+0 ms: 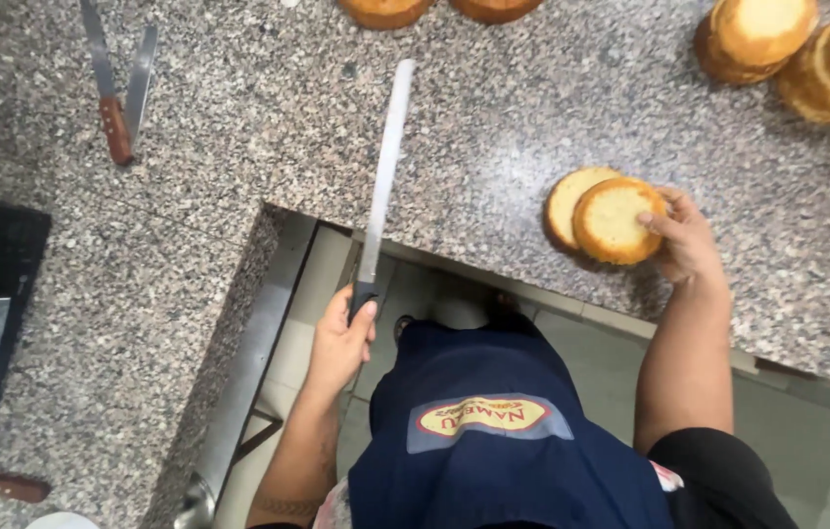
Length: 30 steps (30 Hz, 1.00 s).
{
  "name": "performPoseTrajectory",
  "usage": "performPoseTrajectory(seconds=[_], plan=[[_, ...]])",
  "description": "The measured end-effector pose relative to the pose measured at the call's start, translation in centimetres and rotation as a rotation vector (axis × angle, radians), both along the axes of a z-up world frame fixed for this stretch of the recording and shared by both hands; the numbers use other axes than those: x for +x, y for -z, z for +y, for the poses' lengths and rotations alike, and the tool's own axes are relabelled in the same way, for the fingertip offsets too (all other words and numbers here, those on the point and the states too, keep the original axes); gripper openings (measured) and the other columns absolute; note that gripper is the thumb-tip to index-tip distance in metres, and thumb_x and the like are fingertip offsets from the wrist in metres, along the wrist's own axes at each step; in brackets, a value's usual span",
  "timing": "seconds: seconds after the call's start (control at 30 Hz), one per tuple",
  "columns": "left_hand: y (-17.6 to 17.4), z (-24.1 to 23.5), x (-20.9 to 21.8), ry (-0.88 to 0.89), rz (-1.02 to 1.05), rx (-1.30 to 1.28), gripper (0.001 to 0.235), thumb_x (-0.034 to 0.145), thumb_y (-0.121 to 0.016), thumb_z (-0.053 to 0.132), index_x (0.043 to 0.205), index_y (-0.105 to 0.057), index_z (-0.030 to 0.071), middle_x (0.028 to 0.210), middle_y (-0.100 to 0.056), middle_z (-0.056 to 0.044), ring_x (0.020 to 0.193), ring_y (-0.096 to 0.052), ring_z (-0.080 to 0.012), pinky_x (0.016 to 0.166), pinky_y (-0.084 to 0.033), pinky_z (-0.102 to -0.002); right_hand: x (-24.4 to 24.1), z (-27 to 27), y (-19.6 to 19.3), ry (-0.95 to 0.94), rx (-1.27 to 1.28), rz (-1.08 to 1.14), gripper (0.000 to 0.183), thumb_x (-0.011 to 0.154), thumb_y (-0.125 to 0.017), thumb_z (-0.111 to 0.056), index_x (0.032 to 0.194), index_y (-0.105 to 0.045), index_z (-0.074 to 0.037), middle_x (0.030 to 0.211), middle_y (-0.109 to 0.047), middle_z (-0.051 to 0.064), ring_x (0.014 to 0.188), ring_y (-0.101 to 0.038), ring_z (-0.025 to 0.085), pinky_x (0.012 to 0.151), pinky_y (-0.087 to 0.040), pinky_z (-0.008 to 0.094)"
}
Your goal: Slicing small round cakes horizontally using a long serrated knife on a kitchen counter.
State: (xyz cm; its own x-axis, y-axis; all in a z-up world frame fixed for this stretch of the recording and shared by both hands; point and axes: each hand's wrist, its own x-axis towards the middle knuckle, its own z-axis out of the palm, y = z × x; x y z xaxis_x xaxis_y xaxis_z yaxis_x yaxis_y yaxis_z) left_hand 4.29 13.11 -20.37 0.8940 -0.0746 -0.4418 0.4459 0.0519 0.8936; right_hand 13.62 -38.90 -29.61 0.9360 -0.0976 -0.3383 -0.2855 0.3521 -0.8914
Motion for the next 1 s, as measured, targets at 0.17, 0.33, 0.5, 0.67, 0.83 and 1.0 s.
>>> performPoseTrajectory(seconds=[0.17,0.33,0.5,0.67,0.83,1.0], plan=[[-0.5,-2.6,0.9,-0.047,-0.032,0.095,0.024,0.1,-0.063,0.019,0.117,-0.064,0.001,0.066,-0.059,-0.002,0.043,-0.048,-0.0068,0.04,-0.037,-0.022,5.7,-1.7,-4.4,0.092,0.099,-0.149,0.051,0.093,-0.068,-0.004,0.142,-0.055,-0.008,0.132,-0.066,0.007,0.119,-0.068,0.02,0.105,-0.056,0.037],[-3.1,-5.7,0.2,0.036,-0.094,-0.025,0.021,0.101,-0.063,0.016,0.115,-0.063,0.0,0.072,-0.062,-0.002,0.052,-0.053,-0.0062,0.047,-0.043,-0.021,10.2,-6.7,1.0,0.335,-0.184,0.045,0.054,0.103,-0.063,-0.022,0.15,-0.04,-0.008,0.115,-0.064,0.009,0.092,-0.065,0.023,0.063,-0.052,0.037],[-3.2,-6.8,-0.2,-0.003,-0.167,-0.059,0.021,0.099,-0.063,0.011,0.116,-0.063,-0.001,0.078,-0.065,-0.004,0.059,-0.058,-0.007,0.051,-0.048,-0.022,8.5,-8.6,4.9,0.332,-0.259,0.075,0.059,0.1,-0.061,-0.021,0.15,-0.034,-0.009,0.109,-0.068,0.008,0.088,-0.07,0.019,0.061,-0.059,0.032],[-3.4,-8.3,0.3,-0.065,-0.151,-0.035,0.019,0.099,-0.062,0.009,0.114,-0.064,-0.003,0.077,-0.065,-0.007,0.058,-0.057,-0.0087,0.051,-0.048,-0.022,9.9,-8.9,4.6,0.267,-0.257,0.069,0.057,0.098,-0.06,-0.015,0.147,-0.032,-0.009,0.1,-0.065,0.01,0.073,-0.066,0.019,0.054,-0.055,0.03],[-4.6,-8.0,1.2,-0.018,-0.332,-0.437,0.032,0.103,-0.061,0.022,0.123,-0.063,-0.003,0.081,-0.066,-0.009,0.061,-0.058,-0.0112,0.054,-0.048,-0.023,9.1,-9.3,6.4,0.301,-0.193,-0.009,0.051,0.103,-0.059,-0.013,0.147,-0.034,-0.007,0.1,-0.067,0.012,0.073,-0.067,0.016,0.054,-0.054,0.028],[2.4,-6.8,1.8,0.221,-0.289,-0.443,0.037,0.105,-0.059,0.029,0.13,-0.062,0.001,0.083,-0.065,-0.007,0.068,-0.06,-0.0122,0.06,-0.052,-0.026,6.2,-7.5,5.4,0.38,-0.101,-0.034,0.051,0.103,-0.057,-0.011,0.146,-0.031,-0.008,0.1,-0.066,0.012,0.074,-0.066,0.017,0.057,-0.056,0.028]])
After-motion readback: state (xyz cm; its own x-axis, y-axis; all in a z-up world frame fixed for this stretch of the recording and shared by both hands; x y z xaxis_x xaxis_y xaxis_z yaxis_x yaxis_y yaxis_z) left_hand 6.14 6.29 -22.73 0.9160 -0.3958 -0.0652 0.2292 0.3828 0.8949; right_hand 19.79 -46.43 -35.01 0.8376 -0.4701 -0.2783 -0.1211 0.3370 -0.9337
